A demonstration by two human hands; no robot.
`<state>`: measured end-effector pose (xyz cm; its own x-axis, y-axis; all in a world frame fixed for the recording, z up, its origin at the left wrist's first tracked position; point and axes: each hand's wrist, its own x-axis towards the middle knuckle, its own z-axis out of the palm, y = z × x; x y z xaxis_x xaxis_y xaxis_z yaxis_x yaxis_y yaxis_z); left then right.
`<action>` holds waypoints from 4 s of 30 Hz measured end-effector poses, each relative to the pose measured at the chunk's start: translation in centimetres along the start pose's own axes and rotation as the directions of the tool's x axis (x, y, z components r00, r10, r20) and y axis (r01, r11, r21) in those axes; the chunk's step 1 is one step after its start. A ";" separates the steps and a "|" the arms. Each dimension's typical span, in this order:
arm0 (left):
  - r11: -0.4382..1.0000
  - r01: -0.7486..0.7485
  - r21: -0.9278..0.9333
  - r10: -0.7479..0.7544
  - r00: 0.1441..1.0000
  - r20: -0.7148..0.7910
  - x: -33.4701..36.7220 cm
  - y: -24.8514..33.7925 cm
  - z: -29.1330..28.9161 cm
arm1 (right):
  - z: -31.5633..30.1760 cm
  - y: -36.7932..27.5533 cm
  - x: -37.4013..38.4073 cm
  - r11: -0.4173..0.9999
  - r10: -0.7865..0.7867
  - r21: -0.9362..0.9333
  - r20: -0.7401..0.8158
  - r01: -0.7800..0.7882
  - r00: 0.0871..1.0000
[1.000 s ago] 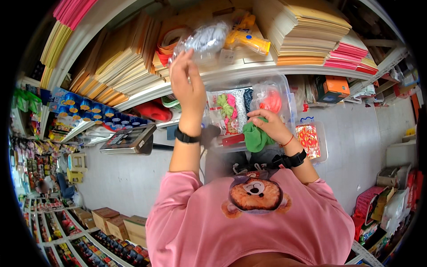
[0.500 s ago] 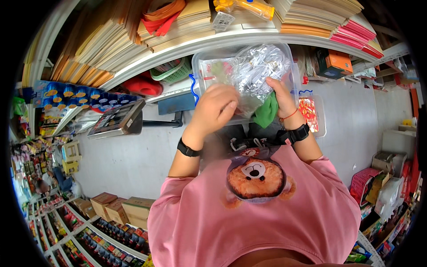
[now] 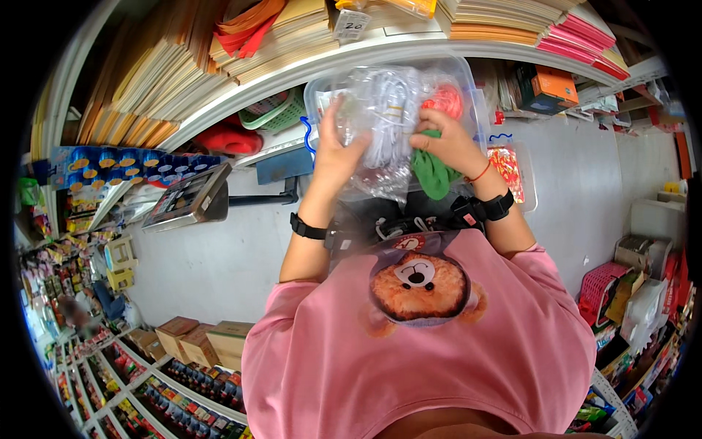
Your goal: The person organizes various small packaged items and supplies inside a clear plastic storage bin, handling objects such as a green cloth, small bags of goods, rolls of tape, and a long orange strap.
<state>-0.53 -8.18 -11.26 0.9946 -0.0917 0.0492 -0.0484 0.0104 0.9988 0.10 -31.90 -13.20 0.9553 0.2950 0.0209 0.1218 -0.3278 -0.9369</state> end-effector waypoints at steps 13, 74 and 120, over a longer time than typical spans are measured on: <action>0.979 0.082 0.184 -0.072 0.996 -0.060 0.7 1.1 3.2 | -2.4 -0.2 -0.8 0.852 -0.162 -0.524 -0.288 -0.014 0.944; 0.536 -0.366 0.761 0.153 0.928 0.339 0.6 1.4 -0.2 | -1.2 2.5 -0.6 0.905 0.039 -0.423 0.183 0.043 0.982; 0.131 -0.077 0.988 0.662 0.748 -0.030 12.8 11.9 -8.8 | -6.7 -5.0 -2.4 0.995 -0.097 -0.037 -0.361 0.090 0.928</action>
<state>12.48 -0.46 1.24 0.7151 -0.0318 0.6983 -0.1736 -0.9758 0.1333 -1.00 -37.00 -6.23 0.9716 -0.0185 0.2361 0.2167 -0.3328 -0.9177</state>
